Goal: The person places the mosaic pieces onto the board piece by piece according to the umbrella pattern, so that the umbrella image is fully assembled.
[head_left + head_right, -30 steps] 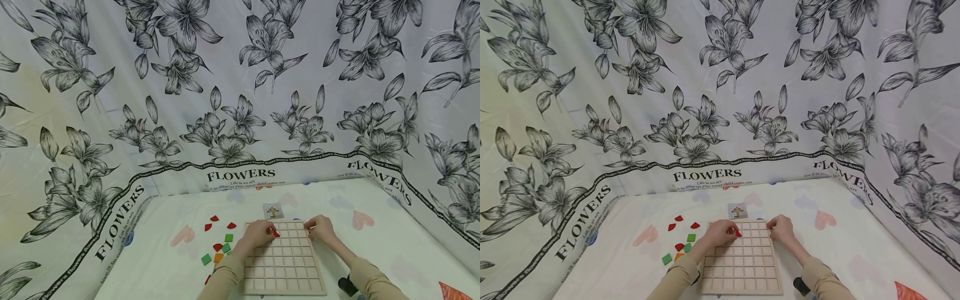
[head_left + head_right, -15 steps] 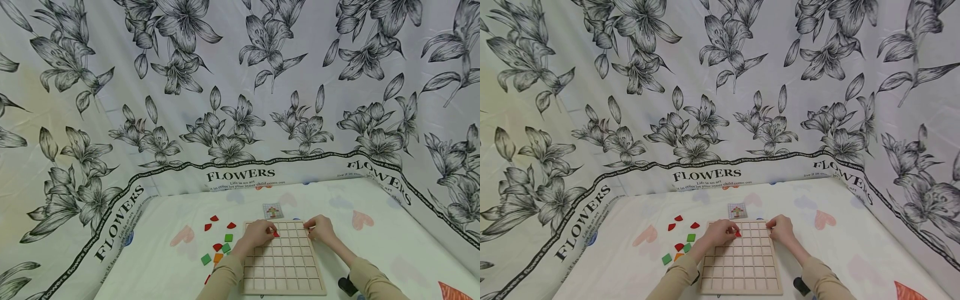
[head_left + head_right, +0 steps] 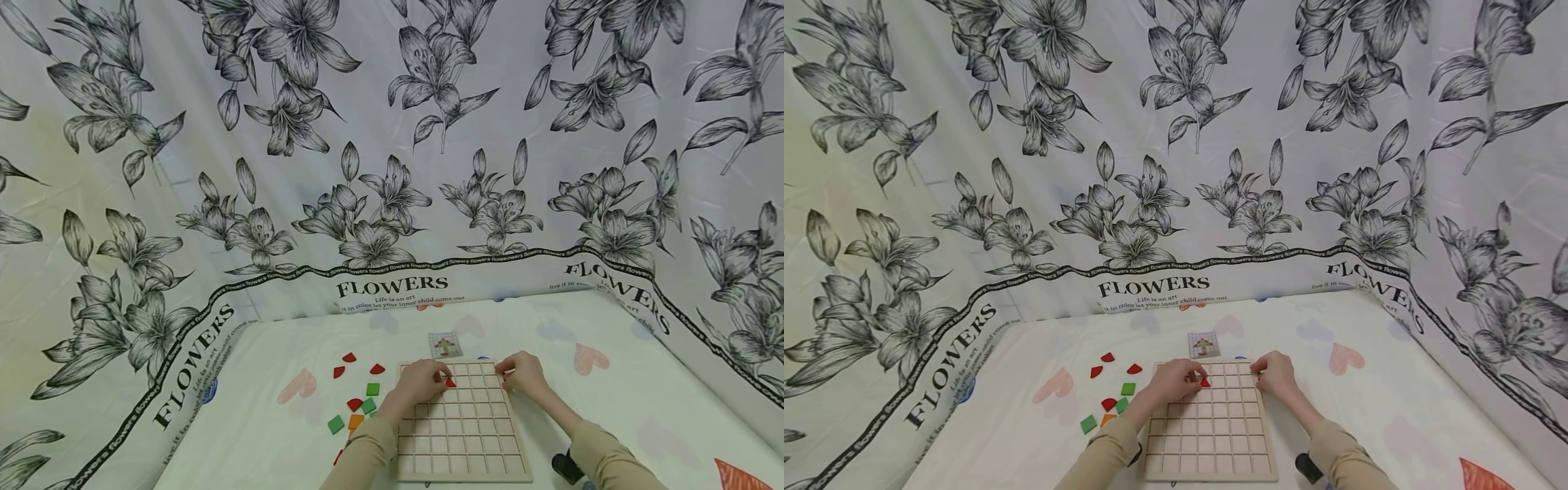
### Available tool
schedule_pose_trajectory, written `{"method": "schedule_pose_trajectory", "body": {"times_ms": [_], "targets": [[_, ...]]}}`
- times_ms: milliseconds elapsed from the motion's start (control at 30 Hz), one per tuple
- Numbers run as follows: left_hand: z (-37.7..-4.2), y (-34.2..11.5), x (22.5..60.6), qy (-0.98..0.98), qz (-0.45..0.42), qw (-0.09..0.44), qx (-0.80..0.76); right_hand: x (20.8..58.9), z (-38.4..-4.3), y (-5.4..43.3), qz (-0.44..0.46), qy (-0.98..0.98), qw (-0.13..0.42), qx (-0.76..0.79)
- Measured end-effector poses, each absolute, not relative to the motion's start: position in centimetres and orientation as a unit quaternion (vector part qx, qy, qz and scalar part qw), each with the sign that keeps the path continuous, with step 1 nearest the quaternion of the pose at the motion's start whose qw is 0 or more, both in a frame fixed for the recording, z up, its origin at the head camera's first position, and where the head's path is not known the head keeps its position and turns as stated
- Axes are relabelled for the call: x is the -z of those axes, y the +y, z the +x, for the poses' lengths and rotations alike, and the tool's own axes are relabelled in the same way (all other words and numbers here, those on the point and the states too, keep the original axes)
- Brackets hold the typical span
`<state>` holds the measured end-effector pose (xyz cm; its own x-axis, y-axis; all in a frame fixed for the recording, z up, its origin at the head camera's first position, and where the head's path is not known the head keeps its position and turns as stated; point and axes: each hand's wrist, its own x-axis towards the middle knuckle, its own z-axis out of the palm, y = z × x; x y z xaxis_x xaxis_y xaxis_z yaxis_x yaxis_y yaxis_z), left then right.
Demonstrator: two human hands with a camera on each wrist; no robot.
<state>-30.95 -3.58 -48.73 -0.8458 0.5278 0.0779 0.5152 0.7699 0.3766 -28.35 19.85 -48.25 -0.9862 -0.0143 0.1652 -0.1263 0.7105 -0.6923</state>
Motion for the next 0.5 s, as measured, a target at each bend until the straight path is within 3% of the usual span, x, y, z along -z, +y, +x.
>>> {"method": "schedule_pose_trajectory", "body": {"times_ms": [500], "targets": [[-31.2, -5.6, 48.1, 0.932, 0.273, 0.017, -0.239, 50.1, -29.5, 21.3, 0.102, -0.902, 0.092, -0.409]]}}
